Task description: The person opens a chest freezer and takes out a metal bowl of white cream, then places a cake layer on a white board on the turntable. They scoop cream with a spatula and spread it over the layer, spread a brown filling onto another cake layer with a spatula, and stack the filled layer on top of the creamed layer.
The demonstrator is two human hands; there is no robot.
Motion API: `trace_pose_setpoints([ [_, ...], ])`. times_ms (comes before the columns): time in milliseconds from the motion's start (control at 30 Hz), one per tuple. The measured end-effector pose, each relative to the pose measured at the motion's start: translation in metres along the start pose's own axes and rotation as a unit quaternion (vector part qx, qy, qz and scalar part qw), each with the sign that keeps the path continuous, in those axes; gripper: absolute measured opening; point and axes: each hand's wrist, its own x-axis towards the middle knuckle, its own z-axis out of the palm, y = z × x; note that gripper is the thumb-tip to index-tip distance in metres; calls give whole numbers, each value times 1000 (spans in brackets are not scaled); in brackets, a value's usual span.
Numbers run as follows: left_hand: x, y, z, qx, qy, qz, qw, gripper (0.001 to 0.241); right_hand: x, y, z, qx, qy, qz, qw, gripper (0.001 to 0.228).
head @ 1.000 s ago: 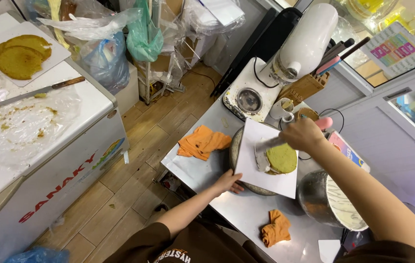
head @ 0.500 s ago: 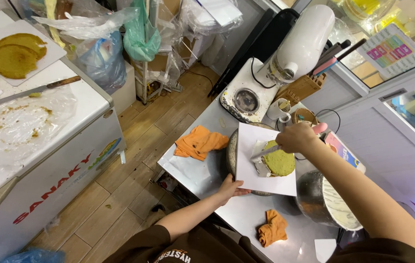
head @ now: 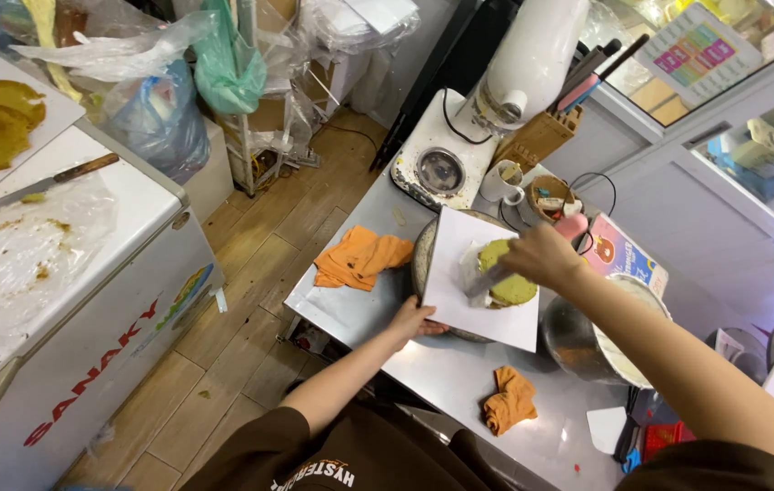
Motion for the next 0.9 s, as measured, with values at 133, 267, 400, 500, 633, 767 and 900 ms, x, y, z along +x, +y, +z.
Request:
trace_pose_setpoints([
  [133,25,16,-23,18,-1,-10,1000,38,-18,-5,-30,46,2,35,998,8],
  [267,27,44,-33,83,12,10,996,38,-9,-11,-7,24,13,19,999,9],
  [400,57,50,-54,122,-7,34,992,34,-3,-10,-3,-48,55,23,997,15],
  [500,69,53,-62,132,-11,47,990,32,-9,-11,-3,1,5,-5,1000,11],
  [633,75,70,-59,154,-16,32,987,32,-15,1,20,-5,276,37,961,20],
  [767,70,74,-65,173,-9,11,985,31,-68,11,10,248,205,285,903,28],
  [900,72,77,-66,179,-18,-7,984,30,-133,-26,88,327,271,450,785,32],
])
